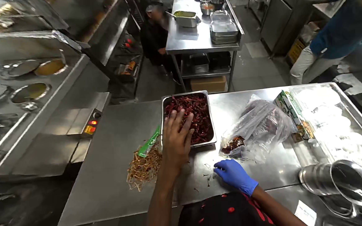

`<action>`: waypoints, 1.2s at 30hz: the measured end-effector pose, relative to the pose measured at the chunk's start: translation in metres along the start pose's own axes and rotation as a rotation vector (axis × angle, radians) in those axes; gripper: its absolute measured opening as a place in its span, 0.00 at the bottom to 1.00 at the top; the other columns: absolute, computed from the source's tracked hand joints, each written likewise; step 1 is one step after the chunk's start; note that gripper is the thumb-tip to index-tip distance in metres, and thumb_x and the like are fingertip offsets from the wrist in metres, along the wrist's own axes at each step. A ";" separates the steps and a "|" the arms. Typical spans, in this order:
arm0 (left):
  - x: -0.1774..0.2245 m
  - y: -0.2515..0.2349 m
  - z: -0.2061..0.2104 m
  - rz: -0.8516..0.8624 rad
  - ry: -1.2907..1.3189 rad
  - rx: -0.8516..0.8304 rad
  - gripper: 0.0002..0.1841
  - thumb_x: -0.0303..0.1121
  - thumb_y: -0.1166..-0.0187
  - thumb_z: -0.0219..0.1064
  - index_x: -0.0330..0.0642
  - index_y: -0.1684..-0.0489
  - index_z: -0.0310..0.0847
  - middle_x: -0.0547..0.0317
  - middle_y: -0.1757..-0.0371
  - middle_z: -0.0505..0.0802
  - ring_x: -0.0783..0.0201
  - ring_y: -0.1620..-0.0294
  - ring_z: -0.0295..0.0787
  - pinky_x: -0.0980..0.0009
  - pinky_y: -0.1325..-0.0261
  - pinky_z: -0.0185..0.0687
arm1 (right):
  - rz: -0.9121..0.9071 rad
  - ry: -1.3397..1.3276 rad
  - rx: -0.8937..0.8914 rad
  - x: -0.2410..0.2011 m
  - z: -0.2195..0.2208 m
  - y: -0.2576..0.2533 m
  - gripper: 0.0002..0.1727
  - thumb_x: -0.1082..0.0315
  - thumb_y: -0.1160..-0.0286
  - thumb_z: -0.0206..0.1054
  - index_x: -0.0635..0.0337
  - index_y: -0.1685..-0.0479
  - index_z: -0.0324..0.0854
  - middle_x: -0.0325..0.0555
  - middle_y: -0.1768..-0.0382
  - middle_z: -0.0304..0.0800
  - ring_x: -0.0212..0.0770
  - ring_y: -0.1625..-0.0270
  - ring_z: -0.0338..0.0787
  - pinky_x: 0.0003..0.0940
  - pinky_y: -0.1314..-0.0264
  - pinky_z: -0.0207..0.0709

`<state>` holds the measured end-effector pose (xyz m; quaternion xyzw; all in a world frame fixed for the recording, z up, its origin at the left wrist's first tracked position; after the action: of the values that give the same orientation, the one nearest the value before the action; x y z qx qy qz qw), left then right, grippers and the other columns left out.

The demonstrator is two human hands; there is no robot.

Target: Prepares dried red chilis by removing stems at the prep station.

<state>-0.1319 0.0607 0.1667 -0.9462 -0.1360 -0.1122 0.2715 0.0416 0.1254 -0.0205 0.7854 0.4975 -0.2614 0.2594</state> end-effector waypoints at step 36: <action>0.045 0.107 0.100 -0.109 0.594 -0.048 0.19 0.39 0.15 0.66 0.52 0.28 0.86 0.66 0.27 0.89 0.65 0.27 0.85 0.60 0.24 0.84 | 0.001 -0.200 0.236 -0.010 -0.129 0.018 0.09 0.58 0.19 0.67 0.44 0.62 0.93 0.28 0.67 0.92 0.27 0.65 0.90 0.33 0.59 0.88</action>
<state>-0.0414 0.0370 0.0448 -0.8694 -0.0986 -0.4015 0.2707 0.0739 0.1985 0.0832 0.7808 0.4346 -0.3947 0.2137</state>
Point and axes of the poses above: each hand's wrist, its own y-axis away from the middle knuckle, its own z-axis out of the palm, x = y × z, the point moved 9 cm from there along -y, towards the middle knuckle
